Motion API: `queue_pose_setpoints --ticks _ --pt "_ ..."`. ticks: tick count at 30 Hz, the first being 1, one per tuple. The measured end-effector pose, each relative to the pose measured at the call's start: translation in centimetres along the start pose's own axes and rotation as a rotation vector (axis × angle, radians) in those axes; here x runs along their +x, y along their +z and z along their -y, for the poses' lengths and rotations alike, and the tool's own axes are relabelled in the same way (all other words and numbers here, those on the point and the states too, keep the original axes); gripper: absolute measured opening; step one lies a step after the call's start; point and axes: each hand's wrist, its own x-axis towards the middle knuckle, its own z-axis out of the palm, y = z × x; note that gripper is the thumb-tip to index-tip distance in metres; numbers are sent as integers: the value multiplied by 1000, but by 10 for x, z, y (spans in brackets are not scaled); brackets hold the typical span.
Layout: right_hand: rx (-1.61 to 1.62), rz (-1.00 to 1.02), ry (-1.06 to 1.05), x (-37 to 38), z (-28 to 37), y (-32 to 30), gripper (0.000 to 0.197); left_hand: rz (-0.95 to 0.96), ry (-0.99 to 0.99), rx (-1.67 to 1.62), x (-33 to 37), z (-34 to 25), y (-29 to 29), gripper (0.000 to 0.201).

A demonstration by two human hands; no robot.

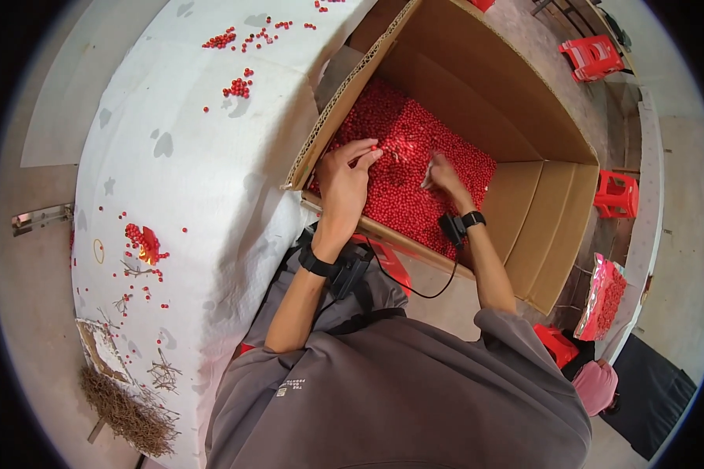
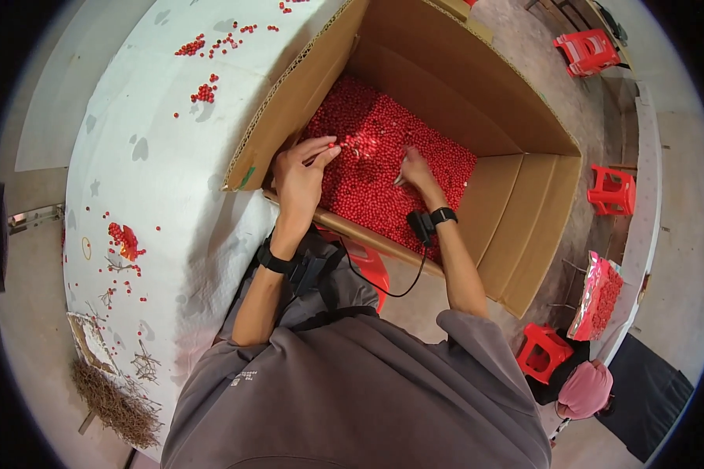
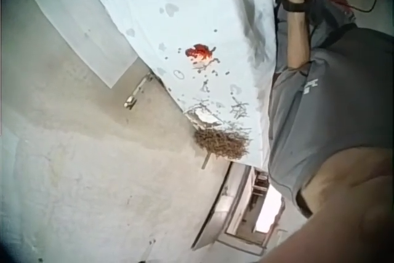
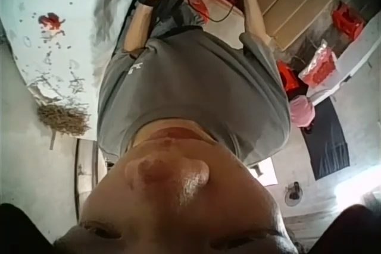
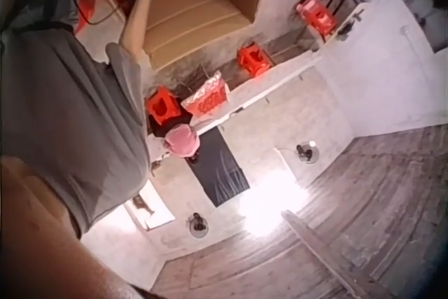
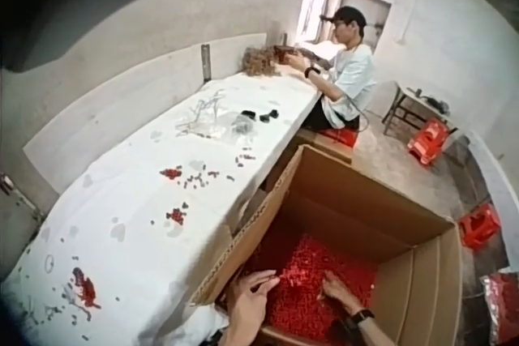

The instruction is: The person dips a branch into white paste, presses red berries onto it by hand, and then dips it into a box of red berries. After shaking off the excess, they place the finished branch onto a cardboard sheet.

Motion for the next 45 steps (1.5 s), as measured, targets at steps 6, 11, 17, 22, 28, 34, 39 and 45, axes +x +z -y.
queue_pose_setpoints --ticks 6,11,17,22,28,34,39,45 --pt "205 290 238 9 -28 -8 31 73 -50 -58 2 -9 8 17" --pt "-1 132 14 -104 79 -45 41 31 -23 -25 1 -8 -2 18" --pt "170 -302 -446 -165 119 -57 52 31 47 43 -3 -19 -1 21" --pt "-49 -541 -638 -170 159 -26 49 55 31 -31 -2 -18 1 24" --pt "-257 -629 -412 -130 139 -33 50 48 67 -9 0 -11 -5 26" --pt "-435 -504 -321 -6 -2 -61 53 19 78 69 -2 -20 1 23" --pt "-148 5 3 -16 17 -23 53 44 60 49 -4 -10 -8 17" --pt "-239 296 165 -71 70 -6 52 24 -16 -26 -3 -5 -6 14"
